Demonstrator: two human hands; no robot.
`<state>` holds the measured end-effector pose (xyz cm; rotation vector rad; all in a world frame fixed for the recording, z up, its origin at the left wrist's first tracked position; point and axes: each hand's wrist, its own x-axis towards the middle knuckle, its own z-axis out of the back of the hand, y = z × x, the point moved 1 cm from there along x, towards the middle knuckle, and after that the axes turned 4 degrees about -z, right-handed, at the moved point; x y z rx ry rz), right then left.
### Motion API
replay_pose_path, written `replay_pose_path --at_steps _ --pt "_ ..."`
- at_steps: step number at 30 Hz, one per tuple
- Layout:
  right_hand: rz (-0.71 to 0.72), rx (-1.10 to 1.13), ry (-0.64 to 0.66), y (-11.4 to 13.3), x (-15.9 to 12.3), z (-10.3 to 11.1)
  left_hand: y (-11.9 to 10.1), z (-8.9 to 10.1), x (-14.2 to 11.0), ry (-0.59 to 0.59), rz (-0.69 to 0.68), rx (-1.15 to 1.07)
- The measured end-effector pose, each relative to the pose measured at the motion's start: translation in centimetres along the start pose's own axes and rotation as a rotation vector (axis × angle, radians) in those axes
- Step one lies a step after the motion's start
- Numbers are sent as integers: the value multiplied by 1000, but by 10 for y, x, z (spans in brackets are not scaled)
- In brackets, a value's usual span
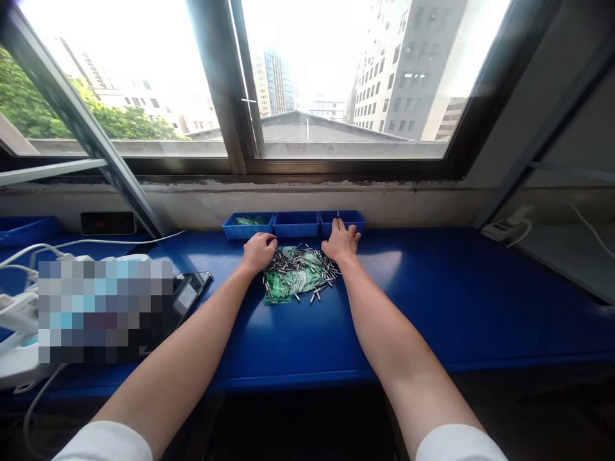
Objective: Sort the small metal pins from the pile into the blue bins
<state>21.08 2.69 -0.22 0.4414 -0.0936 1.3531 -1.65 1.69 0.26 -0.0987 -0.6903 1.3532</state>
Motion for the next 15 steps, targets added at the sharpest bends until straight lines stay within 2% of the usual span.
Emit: replay_pose_path --at_steps 10,13,15 --pt "-1 9 49 -2 2 -6 -2 1 -2 52 -30 -7" --pt "5 62 9 -3 1 -7 1 -1 0 53 -47 -13" --pt "16 123 -63 -3 -1 -6 4 -3 2 56 -62 -15"
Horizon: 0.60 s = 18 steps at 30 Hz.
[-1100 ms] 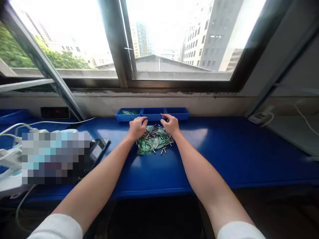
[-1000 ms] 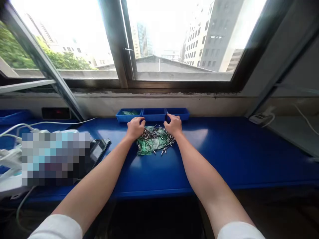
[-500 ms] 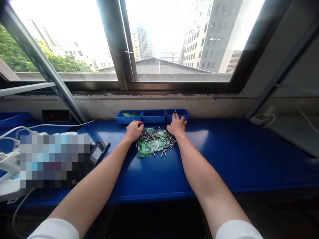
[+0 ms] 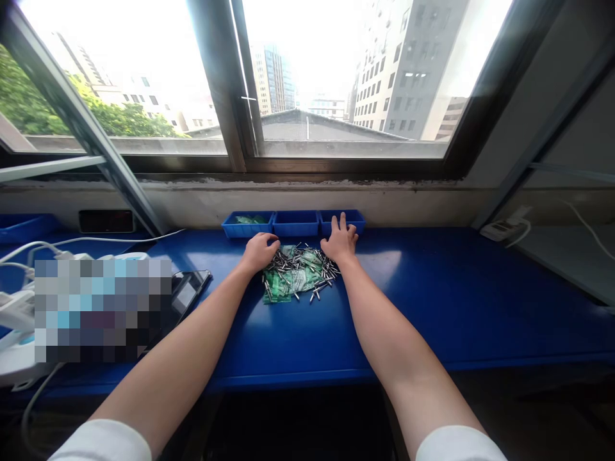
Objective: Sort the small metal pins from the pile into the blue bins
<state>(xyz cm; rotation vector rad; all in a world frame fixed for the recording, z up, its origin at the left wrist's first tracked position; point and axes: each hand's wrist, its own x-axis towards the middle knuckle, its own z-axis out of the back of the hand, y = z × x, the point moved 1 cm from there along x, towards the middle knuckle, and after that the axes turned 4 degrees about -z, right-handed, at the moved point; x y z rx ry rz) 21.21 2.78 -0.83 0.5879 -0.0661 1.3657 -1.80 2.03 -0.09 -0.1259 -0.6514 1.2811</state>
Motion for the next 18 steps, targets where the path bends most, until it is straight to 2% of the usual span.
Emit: replay_pose_path --at_steps 3,5,8,12,15,18 --pt "26 96 -133 4 -4 6 2 -2 1 26 -11 2" --pt "45 133 -155 7 -6 9 2 -2 1 51 -7 9" --pt "47 123 -21 12 -9 9 0 -1 0 83 7 24" --pt "-21 78 189 17 -12 2 -4 0 -2 125 38 69" --pt "-15 49 257 21 -15 -2 -5 -1 -2 147 42 94" --pt "33 47 271 24 -17 -2 -5 -4 -2 152 24 94"
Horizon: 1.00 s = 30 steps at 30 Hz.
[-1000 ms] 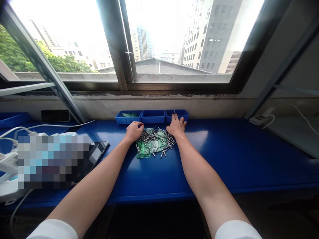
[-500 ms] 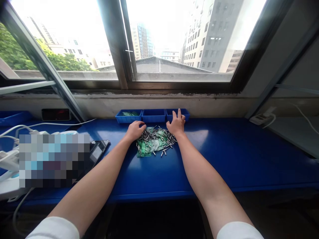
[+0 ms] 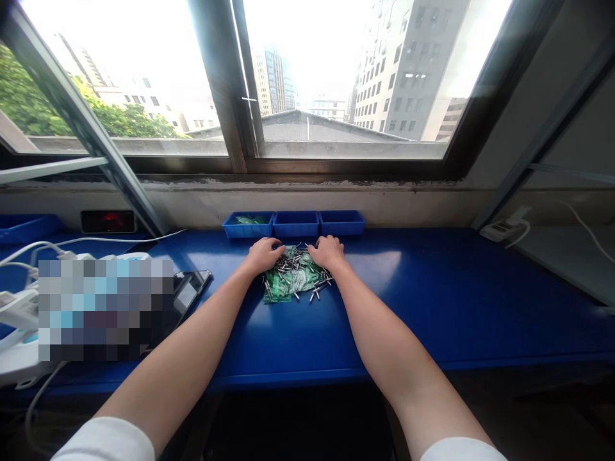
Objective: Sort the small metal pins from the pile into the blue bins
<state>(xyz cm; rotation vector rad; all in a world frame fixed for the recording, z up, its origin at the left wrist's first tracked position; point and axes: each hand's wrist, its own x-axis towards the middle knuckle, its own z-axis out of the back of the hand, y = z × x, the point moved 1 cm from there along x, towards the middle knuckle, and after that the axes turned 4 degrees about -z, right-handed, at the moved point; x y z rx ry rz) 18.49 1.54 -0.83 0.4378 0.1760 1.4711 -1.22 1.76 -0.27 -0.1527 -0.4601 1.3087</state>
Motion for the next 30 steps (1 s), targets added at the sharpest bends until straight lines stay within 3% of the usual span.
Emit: replay_pose_path --at_steps 7,13,23,30 --pt "105 82 13 0 -3 1 -3 -2 -1 53 -31 -13" --pt "85 140 6 -3 -2 0 -4 -1 -2 68 -41 -7" --pt "36 194 -126 -6 0 -1 -3 -2 -2 57 -56 -21" --pt "40 162 -108 -4 -3 0 -4 -2 -2 41 -58 -21"
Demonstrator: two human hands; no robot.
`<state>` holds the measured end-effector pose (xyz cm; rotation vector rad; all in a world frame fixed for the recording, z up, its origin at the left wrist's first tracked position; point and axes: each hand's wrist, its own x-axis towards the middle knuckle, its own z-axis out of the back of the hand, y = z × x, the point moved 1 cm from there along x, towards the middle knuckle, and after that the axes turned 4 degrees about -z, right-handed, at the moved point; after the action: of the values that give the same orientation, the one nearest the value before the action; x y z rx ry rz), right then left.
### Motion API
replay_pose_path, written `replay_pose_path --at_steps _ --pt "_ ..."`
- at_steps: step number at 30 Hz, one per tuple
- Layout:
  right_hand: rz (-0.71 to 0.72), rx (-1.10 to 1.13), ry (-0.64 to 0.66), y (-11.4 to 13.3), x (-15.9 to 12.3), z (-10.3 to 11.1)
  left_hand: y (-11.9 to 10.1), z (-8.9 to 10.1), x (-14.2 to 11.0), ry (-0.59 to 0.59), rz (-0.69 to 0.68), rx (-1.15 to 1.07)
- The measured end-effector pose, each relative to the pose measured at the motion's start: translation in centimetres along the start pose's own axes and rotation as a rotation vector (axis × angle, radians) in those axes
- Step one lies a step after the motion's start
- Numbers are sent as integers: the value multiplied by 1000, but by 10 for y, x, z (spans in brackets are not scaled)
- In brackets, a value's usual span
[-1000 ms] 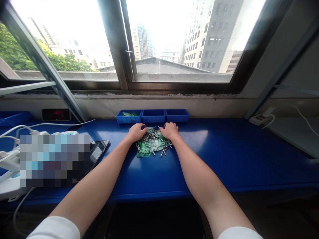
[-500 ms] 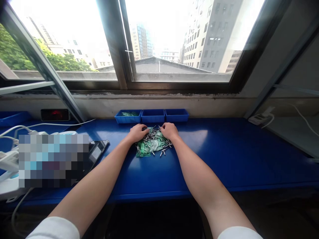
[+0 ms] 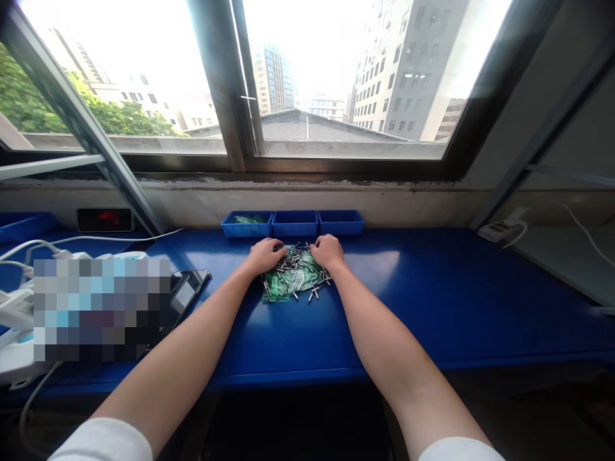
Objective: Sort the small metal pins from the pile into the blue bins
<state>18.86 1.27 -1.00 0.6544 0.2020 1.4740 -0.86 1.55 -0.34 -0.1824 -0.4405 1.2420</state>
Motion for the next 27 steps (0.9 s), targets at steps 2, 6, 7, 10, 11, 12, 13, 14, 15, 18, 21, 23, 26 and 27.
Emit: replay_pose_path --at_steps 2,6,7,10,11,12,13,14,15,18,21,23,26,27 --pt "28 24 -22 1 0 1 0 0 0 -15 -5 -5" --pt "81 119 -134 9 -3 8 -1 2 -1 -71 -35 -19" --pt "86 162 -152 11 -4 10 -2 3 -1 -87 -46 -23" --pt "128 341 -120 18 -8 13 -6 6 -4 -132 -73 -31" --pt "151 398 -97 20 -9 13 -8 7 -5 -149 -86 -36" --pt "171 446 -76 22 -10 13 -11 8 -6 -169 -108 -43" --pt "186 488 -58 23 -11 12 -14 9 -8 -187 -138 -55" --pt "193 529 -40 24 -11 11 -17 10 -9 -201 -177 -70" --pt "192 572 -18 26 -11 10 -20 10 -11 -208 -223 -87" --pt "179 694 66 29 -13 8 -29 11 -15 -178 -363 -143" --pt "182 776 125 33 -14 9 -35 11 -17 -128 -428 -234" --pt "172 803 140 33 -15 10 -36 12 -18 -111 -428 -301" --pt "152 812 162 33 -14 11 -36 14 -18 -111 -434 -383" --pt "153 820 170 33 -14 10 -35 14 -18 -113 -439 -403"
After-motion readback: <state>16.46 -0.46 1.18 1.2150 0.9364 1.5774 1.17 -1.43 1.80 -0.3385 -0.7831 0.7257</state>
